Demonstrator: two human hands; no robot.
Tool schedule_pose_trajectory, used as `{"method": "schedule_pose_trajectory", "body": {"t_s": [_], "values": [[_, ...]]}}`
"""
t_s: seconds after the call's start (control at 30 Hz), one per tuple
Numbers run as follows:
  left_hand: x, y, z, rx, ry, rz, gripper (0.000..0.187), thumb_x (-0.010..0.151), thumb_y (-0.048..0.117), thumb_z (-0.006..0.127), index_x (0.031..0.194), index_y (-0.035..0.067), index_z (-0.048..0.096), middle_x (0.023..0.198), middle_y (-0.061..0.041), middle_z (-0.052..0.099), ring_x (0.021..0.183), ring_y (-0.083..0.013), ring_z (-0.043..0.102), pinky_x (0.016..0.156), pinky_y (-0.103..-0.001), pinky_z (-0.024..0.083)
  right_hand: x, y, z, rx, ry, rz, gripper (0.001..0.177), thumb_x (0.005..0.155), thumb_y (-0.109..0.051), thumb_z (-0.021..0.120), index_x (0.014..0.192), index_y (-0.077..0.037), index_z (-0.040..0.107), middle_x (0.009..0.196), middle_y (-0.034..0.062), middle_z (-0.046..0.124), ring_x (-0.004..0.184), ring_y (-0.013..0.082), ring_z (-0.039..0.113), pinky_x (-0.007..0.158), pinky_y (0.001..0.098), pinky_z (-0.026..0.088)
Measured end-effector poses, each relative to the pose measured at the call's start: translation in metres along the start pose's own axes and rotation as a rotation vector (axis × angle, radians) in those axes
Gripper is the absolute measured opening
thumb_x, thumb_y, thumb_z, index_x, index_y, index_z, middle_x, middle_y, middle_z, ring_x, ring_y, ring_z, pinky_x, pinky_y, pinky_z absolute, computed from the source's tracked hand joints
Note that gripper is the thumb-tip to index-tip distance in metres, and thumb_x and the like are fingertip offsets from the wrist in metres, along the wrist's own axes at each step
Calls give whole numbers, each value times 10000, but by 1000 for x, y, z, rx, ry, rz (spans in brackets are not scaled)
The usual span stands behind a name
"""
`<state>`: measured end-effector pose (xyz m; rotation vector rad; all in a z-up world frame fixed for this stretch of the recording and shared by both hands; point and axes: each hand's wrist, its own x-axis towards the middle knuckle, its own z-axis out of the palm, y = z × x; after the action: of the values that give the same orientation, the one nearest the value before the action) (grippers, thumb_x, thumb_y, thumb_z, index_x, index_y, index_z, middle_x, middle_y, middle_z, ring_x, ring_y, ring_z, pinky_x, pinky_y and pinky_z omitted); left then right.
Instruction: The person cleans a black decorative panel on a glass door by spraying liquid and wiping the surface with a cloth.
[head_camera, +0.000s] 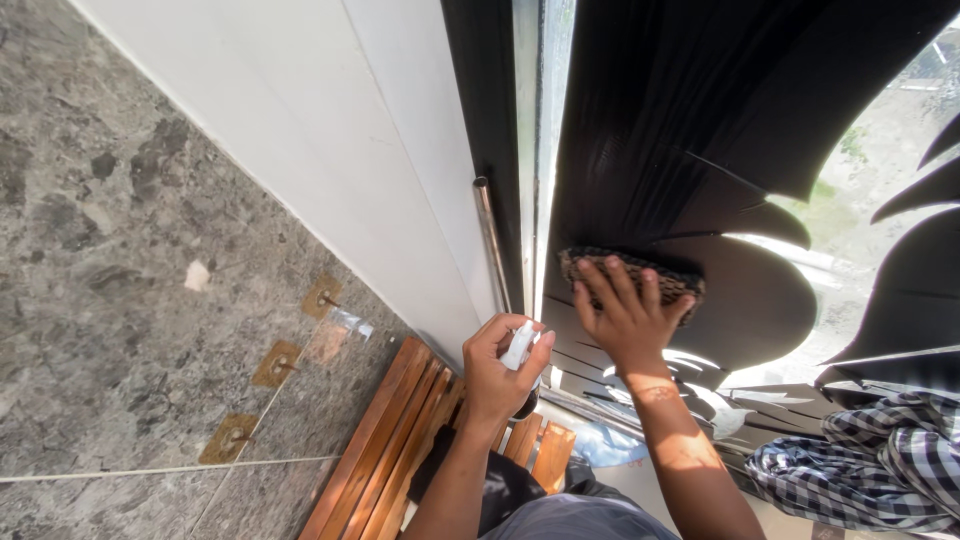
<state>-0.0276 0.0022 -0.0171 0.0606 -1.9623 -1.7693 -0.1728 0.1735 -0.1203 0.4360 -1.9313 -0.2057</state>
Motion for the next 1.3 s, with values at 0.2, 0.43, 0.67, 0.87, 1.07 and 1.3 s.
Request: {"method": "schedule_pose_trajectory", "body": {"t_s": [0.2,0.43,0.67,0.87,1.07,1.3], "values": [[4,-12,-3,39,-5,53,116,889,140,750,950,50,710,739,-12,699,557,-49,623,479,-207,463,33,45,-18,34,27,150,721,1026,-671,456,1685,-407,333,1780,-42,66,1634,285,-32,1225,642,-199],[2,-24,-6,175,39,91,195,898,177,805,809,51,686,683,-28,689,558,-72,638,513,-213,467,105,42,-38,107,53,225,674,1054,-568,456,1676,-338,333,1785,39,89,1642,346,-68,1182,676,-193],[8,-18,-10,42,46,151,213,848,214,792,919,47,680,786,-38,696,646,-90,697,541,-217,529,51,42,-26,33,-19,112,706,1047,-620,450,1705,-374,380,1782,25,120,1629,326,-41,1222,676,-174],[6,-36,-7,316,37,142,291,829,183,862,723,56,622,657,-60,640,542,-134,612,499,-255,443,-4,60,-15,5,-81,45,697,1109,-650,499,1700,-374,254,1782,83,58,1616,383,-63,1182,706,-158],[6,-36,0,72,42,89,221,831,220,788,922,77,647,799,-41,680,628,-96,694,505,-224,546,-24,72,-29,-11,-148,-44,727,1110,-578,526,1661,-394,89,1806,162,-52,1622,481,-117,1187,766,-150],[-6,-50,6,291,127,146,274,829,173,848,739,60,615,664,-85,617,515,-156,583,459,-278,427,-24,73,-33,4,-160,-63,723,1101,-559,511,1655,-382,82,1784,172,-83,1592,484,-145,1169,759,-162]]}}
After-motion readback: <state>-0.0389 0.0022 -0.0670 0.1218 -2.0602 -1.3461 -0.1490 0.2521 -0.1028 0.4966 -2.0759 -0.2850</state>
